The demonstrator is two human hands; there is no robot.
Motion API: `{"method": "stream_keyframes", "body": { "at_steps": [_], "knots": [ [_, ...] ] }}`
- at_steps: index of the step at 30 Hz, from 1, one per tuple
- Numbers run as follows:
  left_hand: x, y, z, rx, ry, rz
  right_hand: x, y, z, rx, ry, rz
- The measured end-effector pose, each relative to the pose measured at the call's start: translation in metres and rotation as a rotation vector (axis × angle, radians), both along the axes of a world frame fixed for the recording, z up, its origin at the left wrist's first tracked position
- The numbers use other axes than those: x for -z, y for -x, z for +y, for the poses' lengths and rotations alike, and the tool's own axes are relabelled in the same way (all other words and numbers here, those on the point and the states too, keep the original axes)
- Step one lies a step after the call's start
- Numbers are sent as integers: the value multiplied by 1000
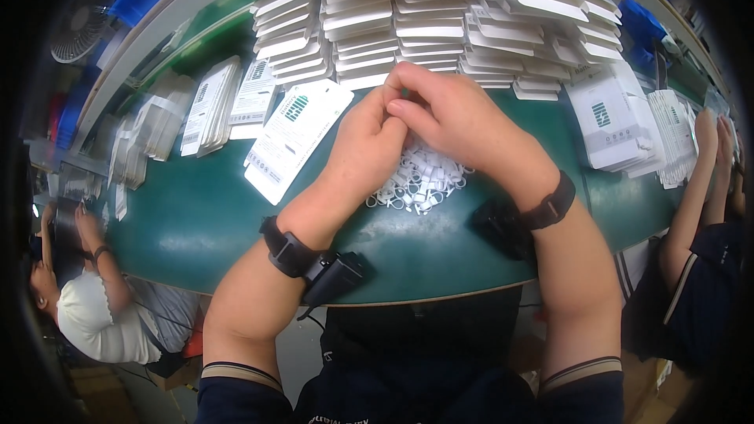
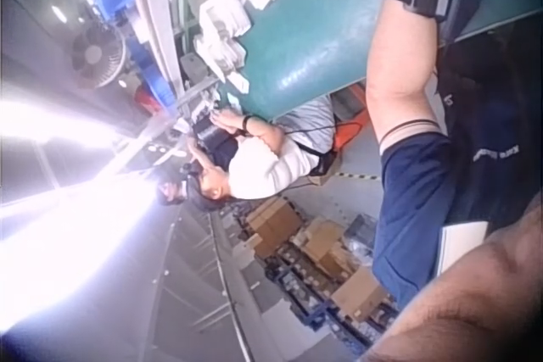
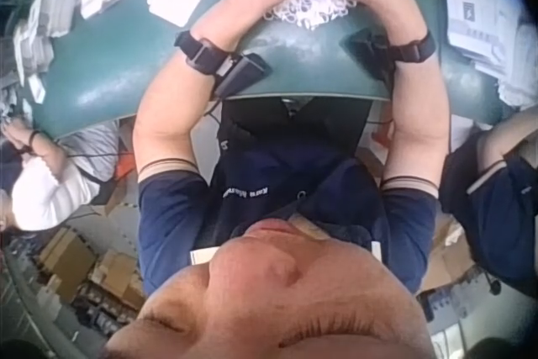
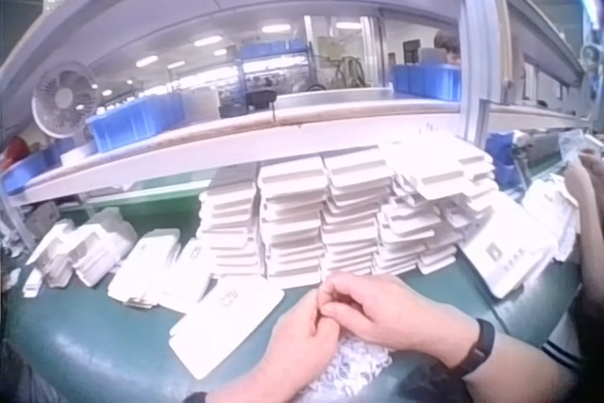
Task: Packing small electronic battery components into cardboard boxes at an assembly line.
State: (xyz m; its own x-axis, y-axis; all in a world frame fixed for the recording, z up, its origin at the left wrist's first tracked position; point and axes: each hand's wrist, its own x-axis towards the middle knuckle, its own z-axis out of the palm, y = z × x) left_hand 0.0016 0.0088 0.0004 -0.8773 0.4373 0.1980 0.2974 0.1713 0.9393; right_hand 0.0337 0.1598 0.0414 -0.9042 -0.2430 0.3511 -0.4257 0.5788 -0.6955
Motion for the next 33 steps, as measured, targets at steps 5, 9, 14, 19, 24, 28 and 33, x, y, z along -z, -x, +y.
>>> {"method": "stream_keyframes", "body": {
  "at_steps": [5, 9, 14, 19, 24, 28, 33],
  "knots": [
    [-3, -1, 1, 14, 4, -21, 3, 1, 2, -1, -5, -1],
    [-3, -1, -1, 15, -1, -26, 2, 1, 0, 6, -19, 16],
    [-6, -2, -1, 12, 2, -29, 2, 1, 1, 4, -19, 23],
    [-4, -1, -1, 13, 4, 5, 4, 2, 2, -1, -26, 19],
    [-1, 0, -1, 32, 3, 12, 5, 3, 2, -3, -22, 45],
    [0, 1, -1, 52, -29, -24, 7, 4, 2, 1, -29, 67],
    [-2, 0, 0, 61, -42, -63, 8, 4, 4, 0, -41, 71]
  ]
}}
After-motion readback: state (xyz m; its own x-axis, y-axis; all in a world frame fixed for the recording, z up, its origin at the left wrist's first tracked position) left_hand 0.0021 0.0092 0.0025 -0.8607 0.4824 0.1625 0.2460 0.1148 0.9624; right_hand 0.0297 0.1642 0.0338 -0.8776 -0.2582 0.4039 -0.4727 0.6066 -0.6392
